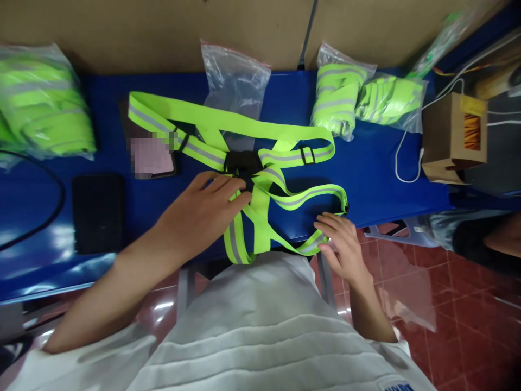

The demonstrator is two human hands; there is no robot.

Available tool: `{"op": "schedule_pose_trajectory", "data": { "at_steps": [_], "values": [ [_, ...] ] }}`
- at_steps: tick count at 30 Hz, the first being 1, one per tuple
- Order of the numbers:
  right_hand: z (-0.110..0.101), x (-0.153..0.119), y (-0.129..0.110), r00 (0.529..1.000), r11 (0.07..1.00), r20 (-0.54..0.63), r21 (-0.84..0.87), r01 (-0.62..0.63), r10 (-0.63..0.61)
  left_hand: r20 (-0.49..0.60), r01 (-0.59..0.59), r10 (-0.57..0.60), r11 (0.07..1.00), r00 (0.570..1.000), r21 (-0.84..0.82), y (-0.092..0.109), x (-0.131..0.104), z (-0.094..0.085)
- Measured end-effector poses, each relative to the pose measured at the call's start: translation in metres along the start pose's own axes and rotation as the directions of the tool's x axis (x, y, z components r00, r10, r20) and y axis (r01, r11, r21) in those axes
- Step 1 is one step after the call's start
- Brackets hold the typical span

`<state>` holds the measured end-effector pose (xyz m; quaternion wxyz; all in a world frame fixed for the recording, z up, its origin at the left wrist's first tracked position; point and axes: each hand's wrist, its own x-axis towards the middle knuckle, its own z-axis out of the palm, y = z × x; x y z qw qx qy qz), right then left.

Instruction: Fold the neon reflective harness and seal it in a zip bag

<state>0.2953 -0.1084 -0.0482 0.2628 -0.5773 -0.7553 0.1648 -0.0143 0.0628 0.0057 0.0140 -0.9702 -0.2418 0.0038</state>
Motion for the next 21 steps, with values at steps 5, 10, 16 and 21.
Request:
{"op": "schedule_pose_trajectory", "data": {
  "at_steps": [5,10,16,21],
  "values": [
    [-0.008,-0.005,0.001,0.992,0.99,0.068,-0.09,0.108,-0.102,-0.084,0.014,-0.023,0.993,0.996,-0.116,0.022,-0.003,0.005],
    [-0.018,-0.011,0.014,0.949,0.928,0.28,-0.294,0.228,-0.145,-0.058,0.034,-0.049,0.969,0.997,-0.243,0.041,-0.001,0.026],
    [-0.027,-0.012,0.028,0.922,0.852,0.325,-0.403,0.335,-0.209,0.02,0.11,-0.109,0.949,0.994,-0.297,0.032,-0.003,0.056],
    [-0.02,-0.017,0.036,0.917,0.857,0.333,-0.384,0.343,-0.218,0.006,0.144,-0.152,0.924,0.988,-0.355,0.015,-0.002,0.062]
  ]
}}
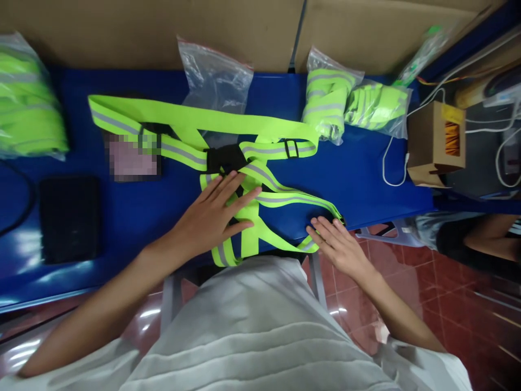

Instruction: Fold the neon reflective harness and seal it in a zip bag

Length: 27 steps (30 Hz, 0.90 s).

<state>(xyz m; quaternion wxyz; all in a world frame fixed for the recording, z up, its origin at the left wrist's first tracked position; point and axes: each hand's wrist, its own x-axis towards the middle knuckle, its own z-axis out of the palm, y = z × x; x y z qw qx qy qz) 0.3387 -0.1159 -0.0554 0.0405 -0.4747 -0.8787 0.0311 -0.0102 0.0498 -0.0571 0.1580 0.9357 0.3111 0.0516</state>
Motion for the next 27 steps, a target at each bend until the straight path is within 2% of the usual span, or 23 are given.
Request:
{"op": "schedule_pose_trajectory", "data": {
  "at_steps": [2,5,9,11,14,16,18,21,24,27],
  "values": [
    [0.006,0.001,-0.003,1.0,1.0,0.017,0.019,0.006,-0.006,-0.017,0.011,-0.011,1.0,1.0,-0.01,0.001,0.002,-0.002],
    [0.012,0.008,-0.008,1.0,0.998,0.004,0.056,-0.003,0.003,-0.05,0.011,-0.014,0.999,0.999,-0.045,0.016,0.004,-0.001],
    [0.011,0.016,-0.011,0.999,0.994,0.011,0.107,-0.037,0.036,-0.024,-0.059,0.057,0.995,0.998,-0.082,0.035,0.004,0.006],
    [0.008,0.014,-0.01,0.999,0.992,0.021,0.113,-0.051,0.049,-0.005,-0.035,0.034,0.997,0.999,-0.071,0.032,0.003,0.008],
    [0.007,0.007,-0.007,0.996,0.99,0.042,0.111,-0.086,0.082,0.002,0.04,-0.04,0.998,0.999,-0.051,0.019,0.003,0.007],
    [0.009,0.003,-0.006,0.996,0.992,0.033,0.098,-0.081,0.078,0.015,0.051,-0.05,0.998,0.999,-0.047,0.011,0.004,0.005],
    [0.01,0.003,-0.009,0.999,0.996,-0.026,0.077,-0.035,0.037,0.011,0.043,-0.042,0.997,0.999,-0.065,0.01,0.005,0.004],
    [0.007,0.005,-0.018,0.98,0.995,-0.191,0.068,0.07,-0.055,-0.041,0.022,-0.027,0.993,0.999,-0.12,0.016,0.006,0.003],
    [-0.003,0.005,-0.026,0.917,0.981,-0.376,0.083,0.175,-0.132,-0.119,-0.03,0.011,0.988,0.993,-0.155,0.026,0.003,0.0],
    [-0.017,0.005,-0.022,0.858,0.984,-0.506,0.086,0.154,-0.09,-0.182,-0.079,0.052,0.987,0.982,-0.141,0.032,-0.002,-0.008]
  ]
}}
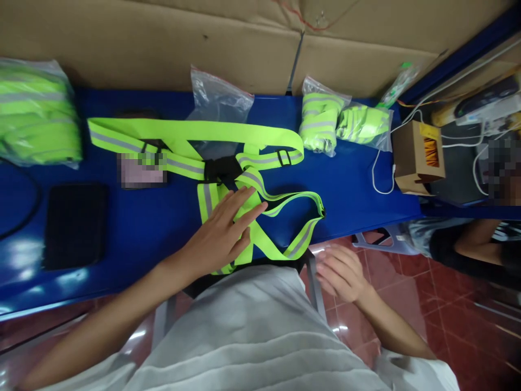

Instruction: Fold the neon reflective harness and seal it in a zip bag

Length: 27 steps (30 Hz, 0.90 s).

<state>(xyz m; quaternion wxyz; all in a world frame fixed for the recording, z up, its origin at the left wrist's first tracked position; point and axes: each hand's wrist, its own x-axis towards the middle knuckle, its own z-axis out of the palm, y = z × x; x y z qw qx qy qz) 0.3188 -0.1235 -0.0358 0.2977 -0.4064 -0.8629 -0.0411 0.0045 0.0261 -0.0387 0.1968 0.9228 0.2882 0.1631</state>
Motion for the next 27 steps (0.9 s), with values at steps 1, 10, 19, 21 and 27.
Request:
{"op": "schedule_pose_trajectory", "data": {
  "at_steps": [1,10,19,21,27],
  "values": [
    [-0.005,0.003,0.004,0.999,0.999,-0.029,-0.022,-0.03,0.03,-0.023,-0.006,0.007,1.0,1.0,0.013,0.001,-0.001,-0.004],
    [-0.017,0.088,0.044,0.95,0.952,0.074,0.008,-0.306,0.304,-0.327,0.372,-0.3,0.91,0.896,0.183,-0.016,-0.015,-0.049],
    [0.055,0.196,0.054,0.88,0.966,0.403,-0.038,-0.257,0.25,-0.41,0.501,-0.408,0.852,0.816,0.15,-0.06,0.004,-0.095],
    [0.075,0.207,0.058,0.871,0.977,0.451,-0.016,-0.211,0.195,-0.267,0.4,-0.342,0.894,0.901,0.203,-0.067,0.011,-0.093],
    [0.113,0.224,0.083,0.836,0.977,0.548,0.187,-0.102,-0.018,0.14,0.149,-0.191,0.953,0.972,0.263,-0.078,0.028,-0.064]
  ]
}}
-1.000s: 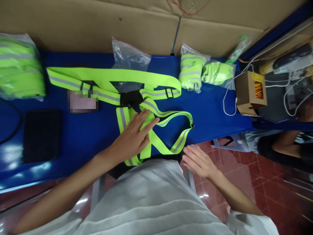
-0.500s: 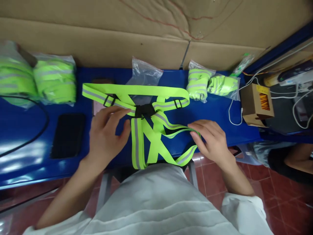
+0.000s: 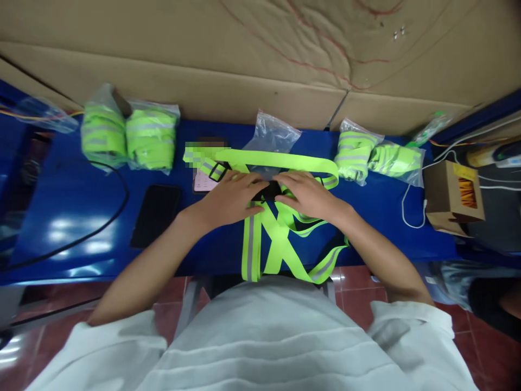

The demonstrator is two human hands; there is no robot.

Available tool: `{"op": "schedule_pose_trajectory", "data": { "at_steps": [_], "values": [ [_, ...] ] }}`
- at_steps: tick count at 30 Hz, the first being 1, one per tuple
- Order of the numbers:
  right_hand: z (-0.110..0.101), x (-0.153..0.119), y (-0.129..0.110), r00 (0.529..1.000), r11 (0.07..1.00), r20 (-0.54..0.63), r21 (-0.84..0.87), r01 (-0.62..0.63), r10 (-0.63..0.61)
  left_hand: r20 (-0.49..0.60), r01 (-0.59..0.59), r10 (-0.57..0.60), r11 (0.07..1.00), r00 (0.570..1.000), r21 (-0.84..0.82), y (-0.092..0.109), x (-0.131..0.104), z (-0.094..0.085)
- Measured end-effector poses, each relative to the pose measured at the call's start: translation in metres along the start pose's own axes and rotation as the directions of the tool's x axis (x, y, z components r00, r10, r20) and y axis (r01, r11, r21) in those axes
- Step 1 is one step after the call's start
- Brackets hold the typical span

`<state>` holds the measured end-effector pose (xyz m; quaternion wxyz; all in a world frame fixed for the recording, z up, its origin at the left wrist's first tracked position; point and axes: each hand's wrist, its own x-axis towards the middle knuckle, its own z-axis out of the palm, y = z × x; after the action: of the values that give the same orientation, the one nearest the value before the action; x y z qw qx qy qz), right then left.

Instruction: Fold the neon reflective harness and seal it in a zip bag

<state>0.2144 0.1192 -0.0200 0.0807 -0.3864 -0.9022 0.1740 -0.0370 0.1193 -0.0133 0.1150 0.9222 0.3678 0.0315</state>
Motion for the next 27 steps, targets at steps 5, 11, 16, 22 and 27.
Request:
{"op": "schedule_pose_trajectory", "data": {
  "at_steps": [5,11,16,22,27],
  "values": [
    [0.002,0.018,0.003,0.994,0.999,0.11,-0.038,0.027,-0.022,0.067,0.032,-0.03,0.999,0.997,-0.039,-0.005,0.016,0.005],
    [-0.018,0.031,0.001,0.997,0.991,0.075,0.136,-0.012,0.002,-0.076,0.077,-0.099,0.963,0.992,-0.258,0.001,0.016,-0.016],
    [-0.078,0.022,-0.007,0.989,0.895,-0.111,0.423,0.14,-0.102,-0.39,-0.108,-0.092,0.881,0.916,-0.461,0.019,0.012,-0.07],
    [-0.127,0.012,-0.026,0.99,0.717,-0.14,0.687,0.117,-0.027,-0.525,-0.176,-0.236,0.766,0.818,-0.619,0.041,0.015,-0.125],
    [-0.132,0.015,-0.041,0.949,0.44,-0.275,0.879,0.183,0.154,-0.622,-0.443,-0.207,0.538,0.755,-0.717,0.036,0.025,-0.125]
  ]
}}
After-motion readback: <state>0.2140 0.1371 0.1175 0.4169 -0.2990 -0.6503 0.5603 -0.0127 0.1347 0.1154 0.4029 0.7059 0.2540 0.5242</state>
